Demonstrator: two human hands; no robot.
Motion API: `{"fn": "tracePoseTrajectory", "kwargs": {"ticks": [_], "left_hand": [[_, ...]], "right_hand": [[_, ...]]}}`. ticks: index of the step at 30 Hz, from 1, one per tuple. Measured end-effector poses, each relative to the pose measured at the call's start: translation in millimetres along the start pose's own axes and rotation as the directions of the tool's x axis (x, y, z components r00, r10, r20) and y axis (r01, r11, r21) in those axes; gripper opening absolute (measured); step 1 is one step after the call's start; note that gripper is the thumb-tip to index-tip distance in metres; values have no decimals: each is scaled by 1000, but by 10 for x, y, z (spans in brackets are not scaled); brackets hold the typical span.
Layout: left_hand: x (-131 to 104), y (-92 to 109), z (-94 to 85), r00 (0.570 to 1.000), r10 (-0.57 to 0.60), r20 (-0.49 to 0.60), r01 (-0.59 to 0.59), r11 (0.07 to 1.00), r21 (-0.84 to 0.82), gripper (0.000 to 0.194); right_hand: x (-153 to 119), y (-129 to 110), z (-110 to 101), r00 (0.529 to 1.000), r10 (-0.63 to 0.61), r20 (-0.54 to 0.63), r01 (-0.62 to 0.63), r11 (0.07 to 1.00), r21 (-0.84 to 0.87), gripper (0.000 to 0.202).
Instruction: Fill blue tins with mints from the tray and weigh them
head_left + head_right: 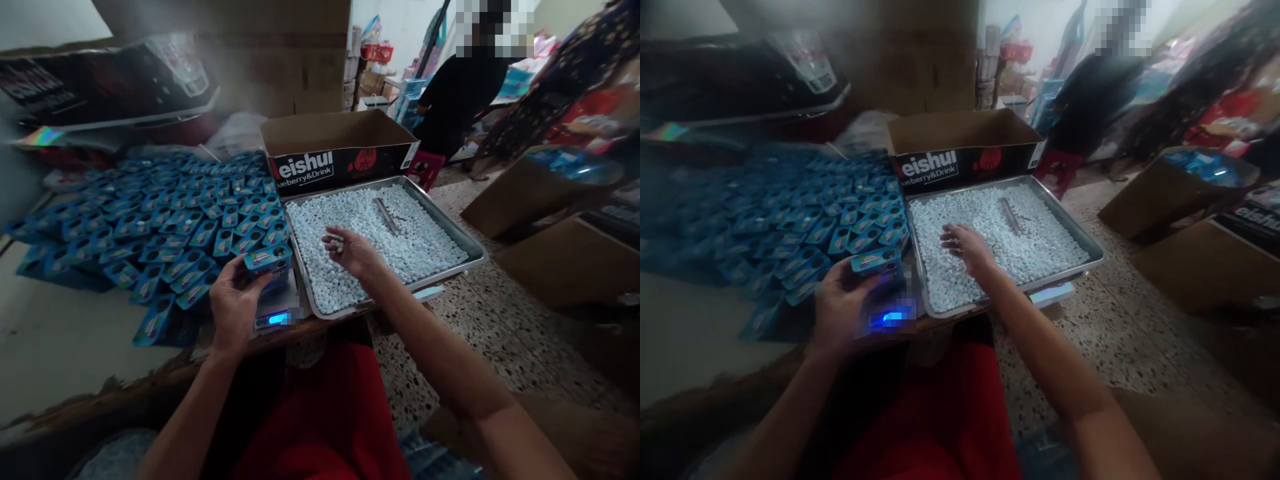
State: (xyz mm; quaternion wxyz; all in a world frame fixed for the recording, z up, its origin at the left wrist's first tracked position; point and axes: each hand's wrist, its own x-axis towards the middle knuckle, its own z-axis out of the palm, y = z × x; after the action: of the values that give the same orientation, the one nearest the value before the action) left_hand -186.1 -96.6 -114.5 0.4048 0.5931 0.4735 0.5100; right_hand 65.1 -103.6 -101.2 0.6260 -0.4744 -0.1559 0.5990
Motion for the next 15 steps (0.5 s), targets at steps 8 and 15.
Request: {"fn": "tracePoseTrajectory", "kwargs": {"ticks": [8, 15], "left_hand": [[-66, -323, -196, 989, -97, 115, 111, 987, -117, 64], [-109, 99, -566, 978, 208, 1, -207, 973, 99, 54]], "right_hand": [[-56, -293, -192, 751, -586, 305, 449, 114, -886, 36], [-205, -198, -378, 805, -434, 406, 325, -250, -912, 33]]}}
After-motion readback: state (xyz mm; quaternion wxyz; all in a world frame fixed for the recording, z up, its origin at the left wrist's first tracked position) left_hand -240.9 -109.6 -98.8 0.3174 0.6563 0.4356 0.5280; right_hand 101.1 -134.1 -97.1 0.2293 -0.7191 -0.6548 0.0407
